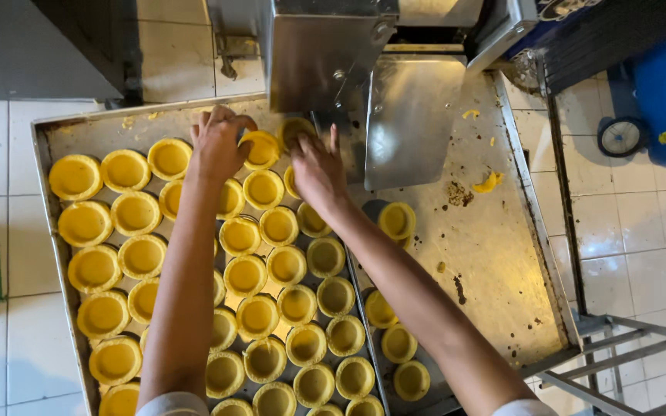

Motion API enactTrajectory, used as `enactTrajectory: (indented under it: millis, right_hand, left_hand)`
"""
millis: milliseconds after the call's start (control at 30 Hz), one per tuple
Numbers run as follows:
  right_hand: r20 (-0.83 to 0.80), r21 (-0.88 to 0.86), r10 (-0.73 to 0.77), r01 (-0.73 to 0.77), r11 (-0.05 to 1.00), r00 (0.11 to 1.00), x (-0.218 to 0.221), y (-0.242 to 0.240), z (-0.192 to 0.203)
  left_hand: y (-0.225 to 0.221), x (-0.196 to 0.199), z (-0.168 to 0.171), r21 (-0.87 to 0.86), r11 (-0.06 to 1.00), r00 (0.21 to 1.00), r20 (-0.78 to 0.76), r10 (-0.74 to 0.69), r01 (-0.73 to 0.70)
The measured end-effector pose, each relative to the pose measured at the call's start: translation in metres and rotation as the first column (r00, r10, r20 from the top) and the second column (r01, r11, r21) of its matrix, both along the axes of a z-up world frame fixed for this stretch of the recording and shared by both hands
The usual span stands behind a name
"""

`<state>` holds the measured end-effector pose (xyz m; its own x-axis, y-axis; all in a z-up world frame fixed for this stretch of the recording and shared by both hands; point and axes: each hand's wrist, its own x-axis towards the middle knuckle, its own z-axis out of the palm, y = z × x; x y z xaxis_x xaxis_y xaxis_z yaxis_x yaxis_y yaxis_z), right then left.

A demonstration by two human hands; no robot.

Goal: The person arranges small yellow tart shells onto a metal tray, moving them from one tray to another and aligning them under a machine chute to receive dough.

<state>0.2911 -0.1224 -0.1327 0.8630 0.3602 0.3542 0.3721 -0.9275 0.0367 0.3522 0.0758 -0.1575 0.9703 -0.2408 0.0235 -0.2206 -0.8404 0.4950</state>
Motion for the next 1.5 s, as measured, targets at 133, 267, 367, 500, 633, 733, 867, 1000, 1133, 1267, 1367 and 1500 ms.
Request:
enactTrajectory:
  millis: [133,267,367,500,633,733,867,1000,1133,1267,1367,1500]
  right_hand:
    - [-0.065,-0.005,-0.046,0.046,0.999,0.997,-0.017,0.003,0.011]
    - [-0.117,0.039,-0.033,0.038,0.999,0.993,-0.029,-0.002,0.028]
    - [-0.234,0.311,0.076,0.001,0.950,0.969,-0.063,-0.026,0.062]
    - [-0.279,0.468,-0.319,0.418,0.778,0.906,-0.123,-0.100,0.061]
    - [-0.597,0.353,-0.438,0.710,0.609,0.672,-0.132,-0.133,0.025]
    - [-0.627,0.439,-0.225,0.578,0.688,0.745,-0.151,-0.149,-0.006]
    - [-0.593,0.476,-0.364,0.678,0.561,0.718,-0.172,-0.137,0.048]
    - [-0.504,0.389,-0.472,0.678,0.624,0.724,-0.175,-0.125,0.083]
    - [-0.611,0.586,-0.260,0.648,0.487,0.747,-0.171,-0.090,0.124]
    - [-0.453,0.866,0.014,0.437,0.243,0.891,-0.134,-0.040,0.067]
    - [-0.420,0.900,0.400,0.431,0.066,0.815,-0.124,-0.028,0.071]
    - [-0.385,0.921,0.342,0.330,0.209,0.857,-0.148,-0.068,0.086]
  left_hand:
    - [-0.002,0.002,0.002,0.035,0.999,0.999,0.026,-0.040,0.039]
    - [-0.002,-0.004,0.014,0.010,0.998,0.998,0.027,-0.055,0.055]
    - [0.000,-0.015,0.035,-0.025,0.999,0.999,0.008,-0.031,0.031]
    - [0.006,-0.058,0.086,-0.203,0.977,0.992,0.096,0.087,-0.066]
    - [0.009,-0.101,0.106,-0.357,0.925,0.953,0.213,0.214,-0.128]
    - [0.019,-0.148,0.121,-0.474,0.868,0.953,0.167,0.254,-0.148]
    - [0.023,-0.204,0.132,-0.563,0.801,0.938,0.121,0.324,-0.204]
    - [0.006,-0.244,0.133,-0.599,0.771,0.972,-0.062,0.225,-0.216]
    - [-0.015,-0.242,0.141,-0.684,0.704,0.981,-0.133,0.140,-0.193]
    - [-0.056,-0.216,0.061,-0.865,0.313,0.875,-0.456,-0.164,-0.392]
    - [-0.049,-0.176,0.018,-0.851,0.331,0.913,-0.384,0.140,-0.409]
    - [-0.010,-0.104,0.008,-0.622,0.594,0.859,-0.335,0.387,-0.510]
